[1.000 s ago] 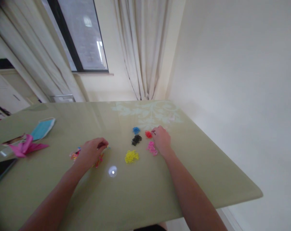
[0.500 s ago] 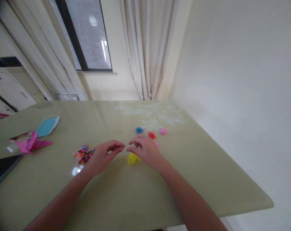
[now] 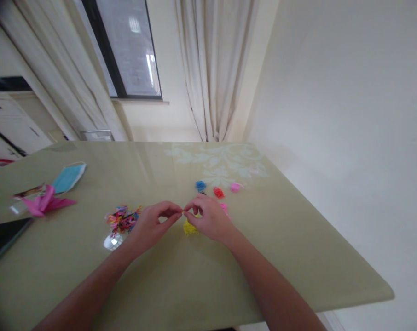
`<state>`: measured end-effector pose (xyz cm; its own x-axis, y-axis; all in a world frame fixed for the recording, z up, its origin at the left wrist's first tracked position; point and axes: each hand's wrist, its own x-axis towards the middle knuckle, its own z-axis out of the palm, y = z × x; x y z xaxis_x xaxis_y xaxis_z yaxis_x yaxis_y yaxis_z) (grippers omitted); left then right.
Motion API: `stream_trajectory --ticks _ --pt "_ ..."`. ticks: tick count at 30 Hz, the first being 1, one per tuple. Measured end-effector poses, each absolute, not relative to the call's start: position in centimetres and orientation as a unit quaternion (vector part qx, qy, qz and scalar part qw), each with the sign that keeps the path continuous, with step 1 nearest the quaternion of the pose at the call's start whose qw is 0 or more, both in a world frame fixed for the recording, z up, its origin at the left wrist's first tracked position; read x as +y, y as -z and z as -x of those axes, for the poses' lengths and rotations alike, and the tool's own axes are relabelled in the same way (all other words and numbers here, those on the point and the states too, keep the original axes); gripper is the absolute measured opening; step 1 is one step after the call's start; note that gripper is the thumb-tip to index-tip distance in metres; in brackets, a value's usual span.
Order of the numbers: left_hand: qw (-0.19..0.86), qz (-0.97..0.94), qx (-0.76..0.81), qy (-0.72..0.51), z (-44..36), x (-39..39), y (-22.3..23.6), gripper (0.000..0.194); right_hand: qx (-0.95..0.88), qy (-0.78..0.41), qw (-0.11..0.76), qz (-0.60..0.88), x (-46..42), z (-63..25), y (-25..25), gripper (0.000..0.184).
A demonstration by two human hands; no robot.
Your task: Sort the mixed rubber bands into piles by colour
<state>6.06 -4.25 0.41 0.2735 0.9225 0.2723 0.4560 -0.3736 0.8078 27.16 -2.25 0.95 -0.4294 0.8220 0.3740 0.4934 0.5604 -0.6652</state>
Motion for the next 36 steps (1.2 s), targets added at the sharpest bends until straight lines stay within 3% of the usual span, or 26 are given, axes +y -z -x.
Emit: stream_trajectory --ticks 8,12,15,20,28,36 --pt "0.3 -0.732 0.476 -0.384 -6.2 -4.3 -0.3 0.012 -0.824 -0.223 0.339 0.394 -2.5 -26.9 -1.0 0.004" --pt "0.311 -0.73 0.494 -0.356 -5.8 -4.0 -0.3 0.016 -0.805 -0.228 0.385 0.39 -2.5 -27.2 -1.7 0.004" --pt "0.243 -0.745 0.548 -0.292 -4.8 -3.6 -0.2 0.027 -0.763 -0.239 0.465 0.379 -2.7 -28.1 -2.8 0.007" --pt "0.088 -0.749 0.64 -0.147 -3.3 -3.0 0.2 0.023 -0.709 -0.236 0.574 0.335 -3.6 -29.3 -4.5 0.003" --pt "0.133 -0.744 0.643 -0.125 -3.5 -2.7 0.1 0.024 -0.68 -0.239 0.63 0.289 -5.0 -29.3 -5.7 0.007" --pt "0.104 -0.758 0.631 -0.128 -3.3 -2.5 0.7 0.023 -0.67 -0.251 0.638 0.284 -4.9 -29.3 -5.6 0.003"
